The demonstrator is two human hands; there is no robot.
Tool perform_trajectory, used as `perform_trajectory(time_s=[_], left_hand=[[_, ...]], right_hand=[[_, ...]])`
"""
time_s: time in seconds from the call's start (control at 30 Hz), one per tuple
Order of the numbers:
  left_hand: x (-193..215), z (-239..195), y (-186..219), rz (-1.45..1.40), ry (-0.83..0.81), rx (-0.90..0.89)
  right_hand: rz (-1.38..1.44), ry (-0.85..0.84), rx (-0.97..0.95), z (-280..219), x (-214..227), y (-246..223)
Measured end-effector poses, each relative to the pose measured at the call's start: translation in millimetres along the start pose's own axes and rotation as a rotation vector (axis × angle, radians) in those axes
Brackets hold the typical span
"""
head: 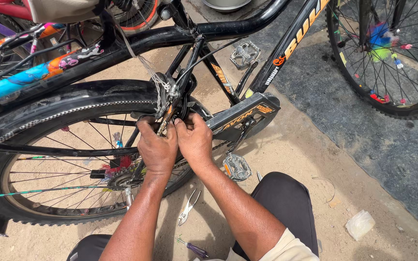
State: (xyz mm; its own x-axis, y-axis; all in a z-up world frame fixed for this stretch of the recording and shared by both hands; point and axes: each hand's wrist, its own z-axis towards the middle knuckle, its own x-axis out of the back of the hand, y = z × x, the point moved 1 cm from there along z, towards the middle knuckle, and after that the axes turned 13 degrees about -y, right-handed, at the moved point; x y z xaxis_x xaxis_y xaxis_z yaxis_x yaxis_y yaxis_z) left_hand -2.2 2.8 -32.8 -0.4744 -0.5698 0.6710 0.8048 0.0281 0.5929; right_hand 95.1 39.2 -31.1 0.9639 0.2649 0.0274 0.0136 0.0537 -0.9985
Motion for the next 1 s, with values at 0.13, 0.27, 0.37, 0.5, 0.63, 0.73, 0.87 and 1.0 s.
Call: perform_trajectory(time_s=[0.13,0.27,0.37,0.5,0.63,0.73,0.87,1.0], left_hand=[[-5,-1,0,0.062,0.049,0.036],[-9,-4,-1,0.072,0.079,0.063],[-10,-4,-1,0.105,0.087,0.067],[-10,-3,0,0.117,0.1,0.061],[-11,-4,0,0.079,0.088,0.105],[-8,-4,2,0.08,0.104,0.047],[-2,-6,0,0.029,0.067,-0.013],[1,-5,1,-0.006,0.016,-0.024]], right_hand=[[-0.018,0.024,0.075,-2,1,-2],[-0.014,0.003,0.03,-7,3,3],[-0.001,0.017,0.024,-7,3,3],[-0.015,0.037,-0.007,-11,1,6],[0.012,0.041,0.033,-12,-1,11],[-0.006,-0.029,0.015,-6,6,8],[-0.06,-0.048,0.143,-4,23,6],[-0.147,-0.028,0.291,-7,21,7]])
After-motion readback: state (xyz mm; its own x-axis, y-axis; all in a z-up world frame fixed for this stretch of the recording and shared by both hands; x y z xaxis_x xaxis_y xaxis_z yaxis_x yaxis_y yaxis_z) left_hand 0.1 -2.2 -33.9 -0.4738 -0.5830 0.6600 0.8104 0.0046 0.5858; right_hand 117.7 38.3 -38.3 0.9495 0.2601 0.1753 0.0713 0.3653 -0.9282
